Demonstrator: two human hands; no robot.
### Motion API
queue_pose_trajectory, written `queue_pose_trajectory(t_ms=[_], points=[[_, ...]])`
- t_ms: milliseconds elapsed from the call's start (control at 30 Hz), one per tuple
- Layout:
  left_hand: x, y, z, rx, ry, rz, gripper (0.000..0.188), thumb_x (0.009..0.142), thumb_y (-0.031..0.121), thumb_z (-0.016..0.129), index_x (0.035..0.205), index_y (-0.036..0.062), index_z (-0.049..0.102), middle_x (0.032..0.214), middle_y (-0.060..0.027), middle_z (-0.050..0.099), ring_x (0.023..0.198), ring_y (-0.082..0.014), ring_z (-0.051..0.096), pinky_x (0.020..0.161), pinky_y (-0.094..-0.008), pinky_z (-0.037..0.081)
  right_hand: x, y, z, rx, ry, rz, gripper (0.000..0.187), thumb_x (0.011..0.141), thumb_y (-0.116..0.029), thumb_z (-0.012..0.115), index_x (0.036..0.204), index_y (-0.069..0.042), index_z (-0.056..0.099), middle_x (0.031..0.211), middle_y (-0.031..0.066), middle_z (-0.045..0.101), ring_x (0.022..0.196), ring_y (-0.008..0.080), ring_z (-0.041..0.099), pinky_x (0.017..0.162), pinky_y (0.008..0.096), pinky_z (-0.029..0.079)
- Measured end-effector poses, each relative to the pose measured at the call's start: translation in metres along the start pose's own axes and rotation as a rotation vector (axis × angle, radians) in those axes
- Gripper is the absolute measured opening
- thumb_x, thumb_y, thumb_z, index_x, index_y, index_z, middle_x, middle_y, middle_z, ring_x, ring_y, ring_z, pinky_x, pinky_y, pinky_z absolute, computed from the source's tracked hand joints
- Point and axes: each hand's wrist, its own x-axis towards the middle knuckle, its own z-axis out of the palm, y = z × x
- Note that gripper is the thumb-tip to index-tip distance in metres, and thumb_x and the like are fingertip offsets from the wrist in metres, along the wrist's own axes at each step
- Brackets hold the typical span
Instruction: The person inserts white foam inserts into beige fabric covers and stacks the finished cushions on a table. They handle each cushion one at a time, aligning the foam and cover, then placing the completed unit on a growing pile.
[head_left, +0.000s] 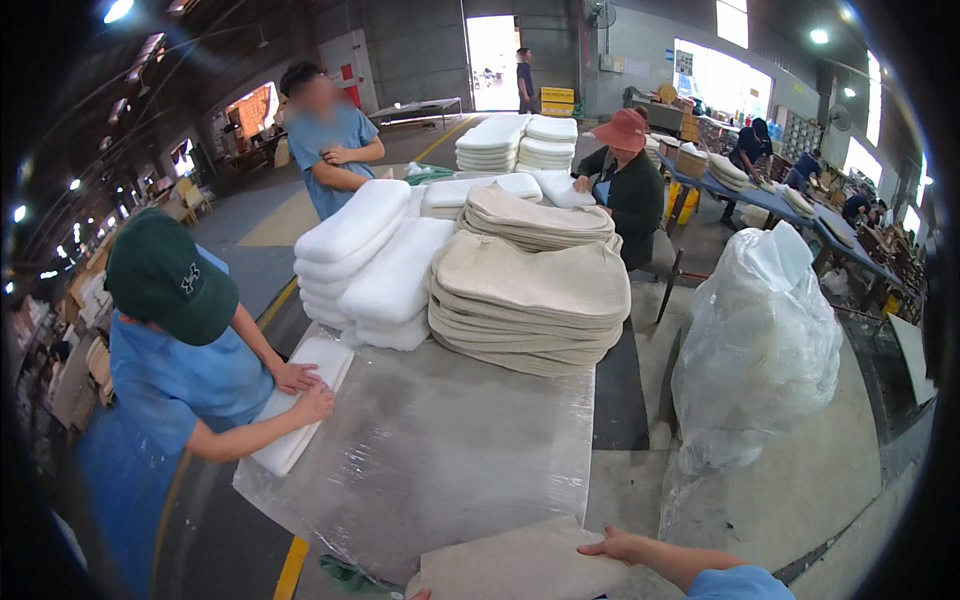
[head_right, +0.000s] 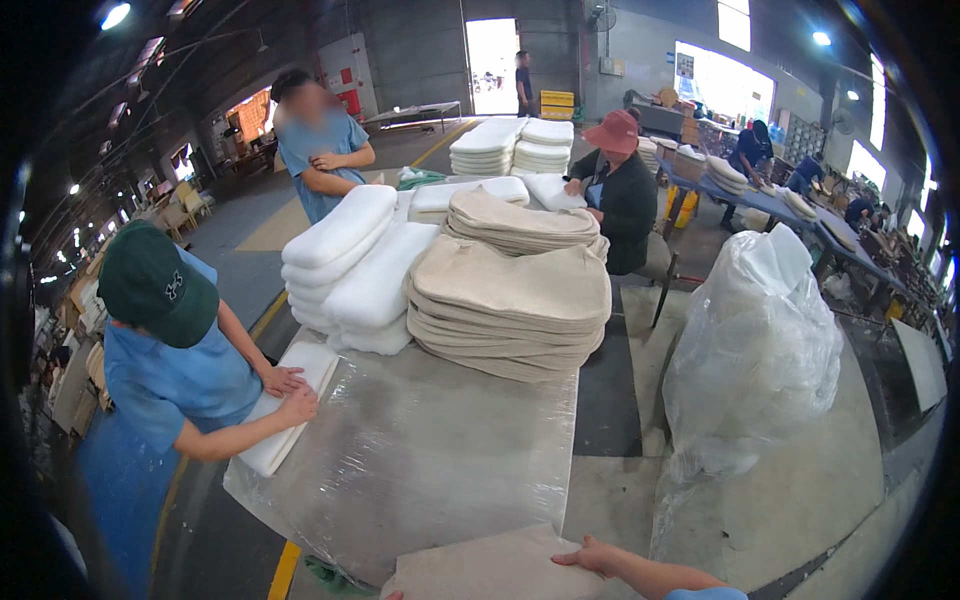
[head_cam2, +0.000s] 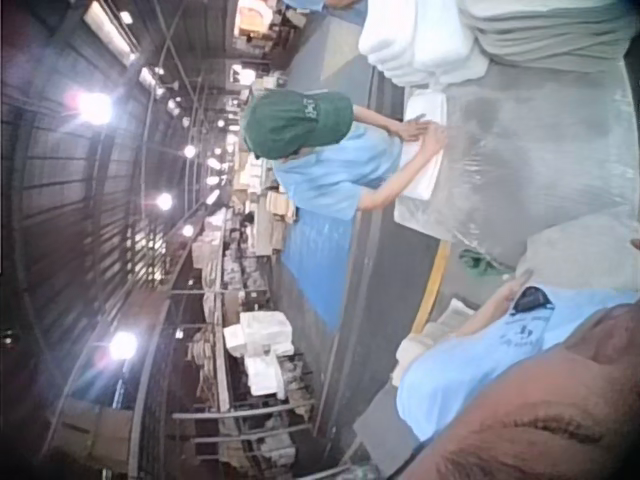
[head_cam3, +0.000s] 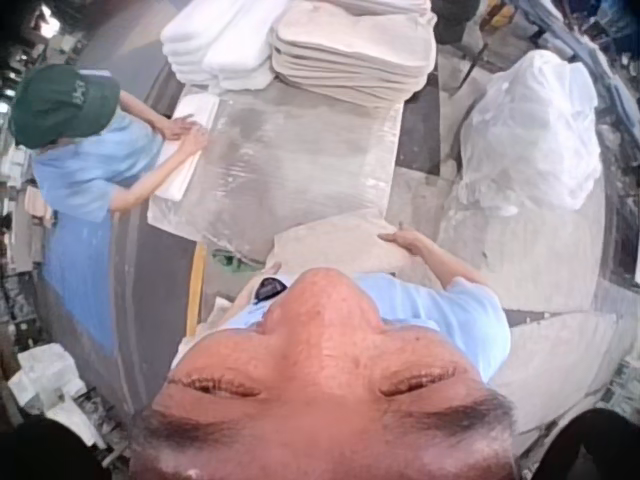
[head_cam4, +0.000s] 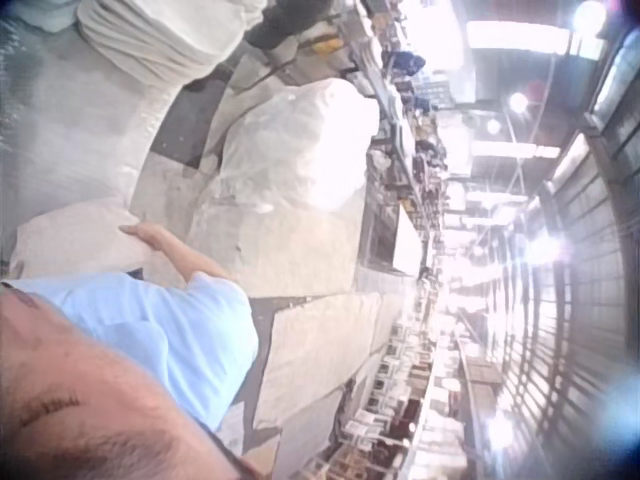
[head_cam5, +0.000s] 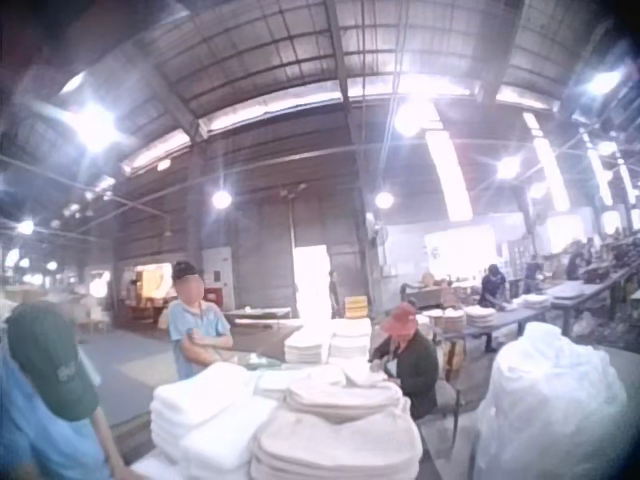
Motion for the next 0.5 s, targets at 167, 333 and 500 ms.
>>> queue_pose_trajectory(t_ms=[167,333,500], points=[[0.039,0.006,0.002,-0.146,-0.006,-0.079,0.059,0.104,0.042,0.061,0.146,0.0027,0.055,0.147,-0.0209,0.058,0.137,-0.0369,0.054,0.115,-0.0511,0.043,0.037,-0.001,-0.002,-0.035,0.085,-0.077,0.127,0.080,-0.070,0.081,0.162,0.009,0.024,0.164,0.0263,0.037,0.152,0.0336,0.038,0.122,0.0413,0.036],[0.073,-0.002,-0.008,-0.300,-0.043,-0.124,0.054,0.104,0.039,0.061,0.144,0.0030,0.057,0.145,-0.0188,0.061,0.134,-0.0350,0.057,0.113,-0.0510,0.045,0.032,-0.018,-0.007,0.100,-0.114,-0.079,0.121,0.085,-0.069,0.076,0.162,0.009,0.025,0.164,0.0241,0.038,0.149,0.0315,0.042,0.121,0.0409,0.036],[0.073,-0.005,-0.033,-0.894,-0.229,-0.065,0.050,0.104,0.036,0.061,0.141,0.0034,0.060,0.142,-0.0166,0.064,0.131,-0.0331,0.059,0.111,-0.0508,0.047,0.025,-0.002,0.014,0.431,-0.168,-0.270,0.081,0.101,-0.053,0.066,0.155,0.004,0.043,0.151,0.0189,0.054,0.134,0.0289,0.057,0.110,0.0411,0.048]])
